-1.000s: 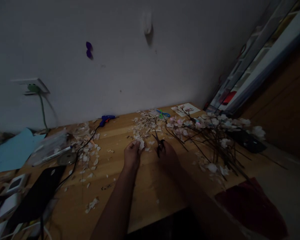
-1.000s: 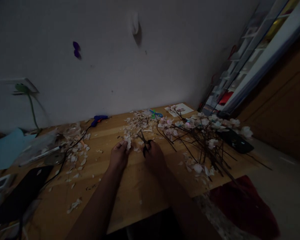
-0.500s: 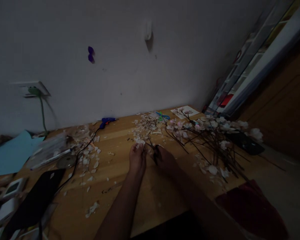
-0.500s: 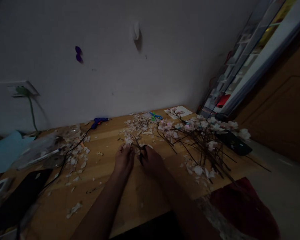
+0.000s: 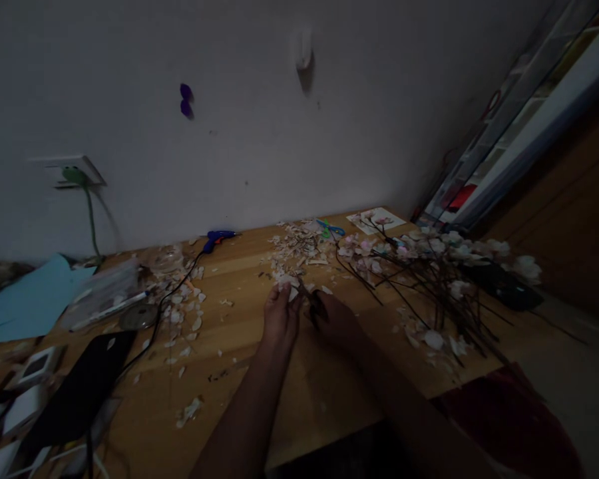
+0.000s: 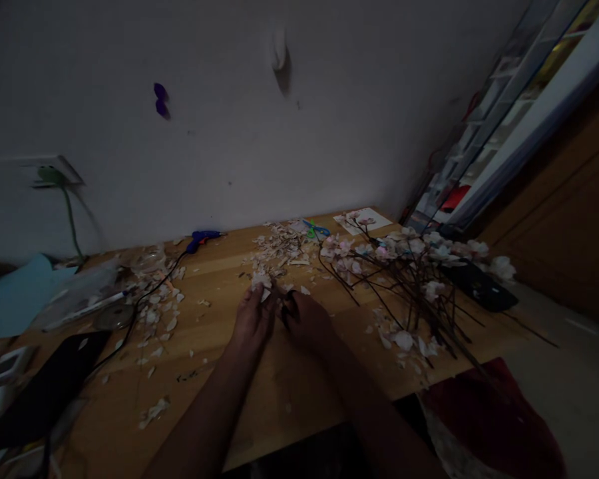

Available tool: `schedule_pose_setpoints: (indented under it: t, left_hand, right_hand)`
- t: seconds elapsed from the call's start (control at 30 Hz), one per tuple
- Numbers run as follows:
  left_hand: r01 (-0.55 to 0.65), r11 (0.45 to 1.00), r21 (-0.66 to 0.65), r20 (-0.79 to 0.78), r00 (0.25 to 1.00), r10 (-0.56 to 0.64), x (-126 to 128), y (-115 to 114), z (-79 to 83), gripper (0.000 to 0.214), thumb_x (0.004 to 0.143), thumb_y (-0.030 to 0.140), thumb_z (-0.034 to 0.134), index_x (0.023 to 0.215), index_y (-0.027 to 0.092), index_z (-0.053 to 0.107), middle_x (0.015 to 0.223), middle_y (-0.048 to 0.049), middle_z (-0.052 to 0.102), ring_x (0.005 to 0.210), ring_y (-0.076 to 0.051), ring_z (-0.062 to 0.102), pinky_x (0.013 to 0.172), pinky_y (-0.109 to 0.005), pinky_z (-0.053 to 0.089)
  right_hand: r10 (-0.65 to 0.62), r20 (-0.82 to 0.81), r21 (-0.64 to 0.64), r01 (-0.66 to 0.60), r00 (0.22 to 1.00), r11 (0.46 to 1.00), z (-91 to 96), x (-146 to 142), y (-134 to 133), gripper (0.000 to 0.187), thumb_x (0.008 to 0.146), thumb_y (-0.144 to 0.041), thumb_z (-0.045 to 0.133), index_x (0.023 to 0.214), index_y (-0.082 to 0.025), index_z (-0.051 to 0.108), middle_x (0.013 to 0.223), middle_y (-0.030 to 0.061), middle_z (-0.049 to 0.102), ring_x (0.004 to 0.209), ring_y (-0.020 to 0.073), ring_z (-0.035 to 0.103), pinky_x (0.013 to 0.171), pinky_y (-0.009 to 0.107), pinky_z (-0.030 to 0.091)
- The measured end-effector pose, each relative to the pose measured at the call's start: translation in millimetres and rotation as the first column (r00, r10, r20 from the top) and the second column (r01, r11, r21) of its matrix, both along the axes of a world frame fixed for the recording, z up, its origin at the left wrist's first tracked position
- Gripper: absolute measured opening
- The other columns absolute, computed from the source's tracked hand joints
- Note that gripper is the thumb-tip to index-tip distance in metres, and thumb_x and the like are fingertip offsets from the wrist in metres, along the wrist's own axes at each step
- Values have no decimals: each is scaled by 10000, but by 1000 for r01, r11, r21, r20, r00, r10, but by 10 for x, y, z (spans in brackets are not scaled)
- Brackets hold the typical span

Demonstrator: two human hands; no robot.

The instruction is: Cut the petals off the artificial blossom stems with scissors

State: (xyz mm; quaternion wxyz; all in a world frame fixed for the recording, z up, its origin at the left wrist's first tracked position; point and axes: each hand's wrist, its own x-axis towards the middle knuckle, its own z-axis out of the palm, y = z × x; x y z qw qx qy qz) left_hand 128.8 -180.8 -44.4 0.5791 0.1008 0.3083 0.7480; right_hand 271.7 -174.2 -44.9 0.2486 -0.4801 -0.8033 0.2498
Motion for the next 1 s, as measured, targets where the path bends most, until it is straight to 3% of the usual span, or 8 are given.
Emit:
schedule_pose_setpoints:
  t: [0.17, 0.47, 0.87, 1.0]
  left_hand:
    - [-77, 996, -36, -17, 997, 76, 28, 1, -12, 366, 583, 218, 870, 858, 176, 631, 793, 8, 691, 717, -100, 649, 727, -224, 508]
    - [-146, 989, -1, -195, 970, 143, 65, 15, -69, 379, 552, 324, 888, 822, 158, 681, 753, 11, 697, 650, -93, 627, 674, -214, 466]
    - [-181, 983, -28, -118, 977, 176, 33, 4, 28, 351, 551, 272, 884, 816, 170, 677, 816, 6, 702, 755, -115, 650, 751, -255, 502]
    - [-127, 992, -3, -169, 978, 125, 68, 5, -8, 352, 590, 302, 864, 855, 166, 675, 832, -9, 700, 754, -120, 652, 759, -260, 502]
  right_hand:
    - [16, -1, -8, -16, 1000, 1000, 12, 4, 5, 172, 893, -381, 552, 926, -213, 535, 870, 38, 633, 765, 181, 558, 640, 255, 332]
    - [4, -51, -66, -7, 999, 998, 43, 28, -10, 238, 890, -452, 551, 947, -222, 577, 879, 42, 664, 775, 189, 600, 648, 257, 362]
    - [-1, -109, -78, -8, 994, 997, 31, 49, 9, 243, 872, -461, 574, 927, -225, 592, 873, 30, 666, 759, 180, 595, 646, 252, 367]
    - [9, -105, -66, -16, 994, 998, 24, 49, 13, 238, 875, -461, 576, 910, -226, 591, 847, 24, 657, 747, 175, 588, 635, 250, 357]
